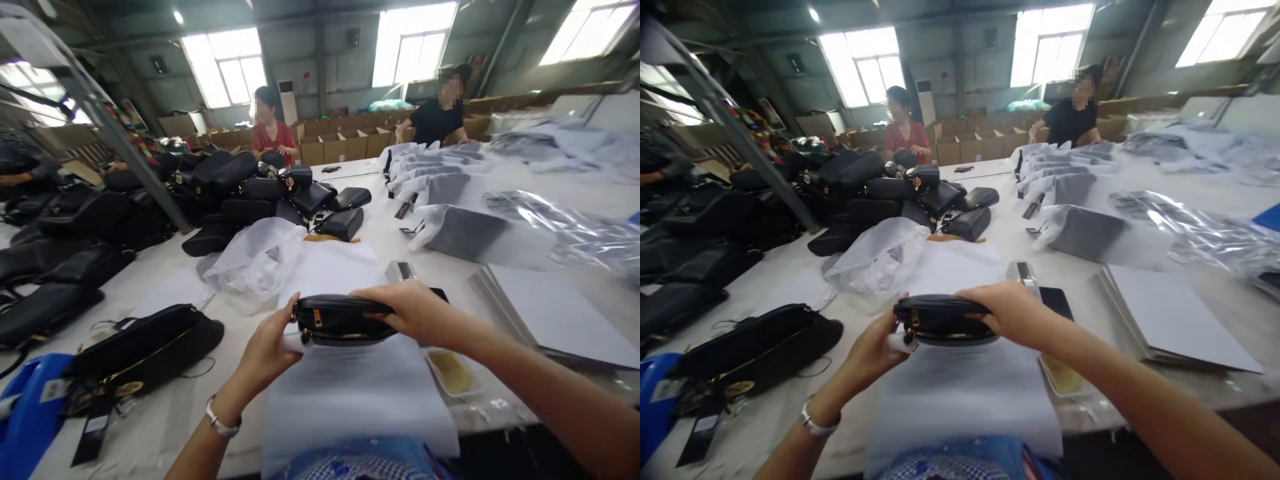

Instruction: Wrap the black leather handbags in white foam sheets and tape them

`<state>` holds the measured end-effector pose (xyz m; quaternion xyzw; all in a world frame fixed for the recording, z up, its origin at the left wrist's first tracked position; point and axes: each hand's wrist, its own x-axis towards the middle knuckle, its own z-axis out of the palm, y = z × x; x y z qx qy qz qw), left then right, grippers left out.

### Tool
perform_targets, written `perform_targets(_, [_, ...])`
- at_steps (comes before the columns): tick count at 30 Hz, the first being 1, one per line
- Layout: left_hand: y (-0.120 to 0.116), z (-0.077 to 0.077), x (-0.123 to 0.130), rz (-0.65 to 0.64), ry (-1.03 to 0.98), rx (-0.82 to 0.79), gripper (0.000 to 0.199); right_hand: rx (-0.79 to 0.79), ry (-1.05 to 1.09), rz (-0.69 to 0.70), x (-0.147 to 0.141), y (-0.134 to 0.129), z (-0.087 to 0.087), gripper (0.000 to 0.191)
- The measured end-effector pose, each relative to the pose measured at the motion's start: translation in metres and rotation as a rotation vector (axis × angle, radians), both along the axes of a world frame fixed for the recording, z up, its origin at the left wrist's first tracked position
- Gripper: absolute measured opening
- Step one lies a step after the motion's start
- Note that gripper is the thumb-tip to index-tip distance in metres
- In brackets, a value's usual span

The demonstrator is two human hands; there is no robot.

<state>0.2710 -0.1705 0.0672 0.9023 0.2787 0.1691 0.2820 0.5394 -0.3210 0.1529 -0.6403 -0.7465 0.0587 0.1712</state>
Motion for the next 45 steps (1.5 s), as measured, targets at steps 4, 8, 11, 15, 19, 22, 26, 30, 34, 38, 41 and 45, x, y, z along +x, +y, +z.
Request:
perform_targets(4, [0.001, -0.002, -0.009, 0.040, 0.270, 0.287, 0.081, 0.202, -0.040, -0.022, -0.004, -0.017, -0.040, 0.059])
perform_targets(8, [0.012, 0.002, -0.020, 0.024, 0.344, 0.509, 0.082, 0.439, -0.107, -0.025, -0.012, -0.017, -0.079, 0.061])
perform_targets(11, [0.019, -0.003, -0.024, 0.000, 0.475, 0.502, 0.081, 0.478, -0.102, -0.007, -0.017, -0.014, -0.116, 0.061])
perform_targets(15, [0.020, -0.023, -0.023, -0.108, 0.586, 0.362, 0.077, 0.422, -0.110, 0.002, -0.025, -0.015, -0.162, 0.057])
perform_targets(19, [0.028, -0.044, -0.031, -0.118, 0.554, 0.199, 0.077, 0.382, -0.148, 0.004, -0.029, -0.018, -0.182, 0.053])
perform_targets(22, [0.037, -0.052, -0.039, -0.126, 0.467, 0.143, 0.070, 0.374, -0.164, -0.019, -0.030, -0.019, -0.182, 0.051])
perform_targets(26, [0.025, -0.046, -0.022, -0.072, 0.203, 0.208, 0.063, 0.373, -0.175, -0.062, -0.036, -0.017, -0.181, 0.047])
perform_targets(30, [-0.006, -0.044, 0.024, -0.138, 0.078, 0.261, 0.065, 0.329, -0.144, -0.142, -0.051, -0.012, -0.180, 0.044])
perform_targets(34, [-0.021, -0.066, 0.051, -0.160, 0.122, 0.405, 0.068, 0.254, -0.108, -0.120, -0.057, -0.020, -0.168, 0.041])
perform_targets(38, [-0.020, -0.082, 0.051, -0.136, 0.098, 0.477, 0.068, 0.339, -0.046, -0.220, -0.047, -0.070, -0.148, 0.037])
perform_targets(41, [-0.019, -0.083, 0.050, -0.133, 0.092, 0.465, 0.068, 0.402, -0.105, -0.600, -0.033, -0.121, -0.147, 0.035])
perform_targets(45, [-0.022, -0.081, 0.051, -0.128, 0.078, 0.457, 0.066, 0.177, -0.241, -0.954, -0.015, -0.169, -0.175, 0.043])
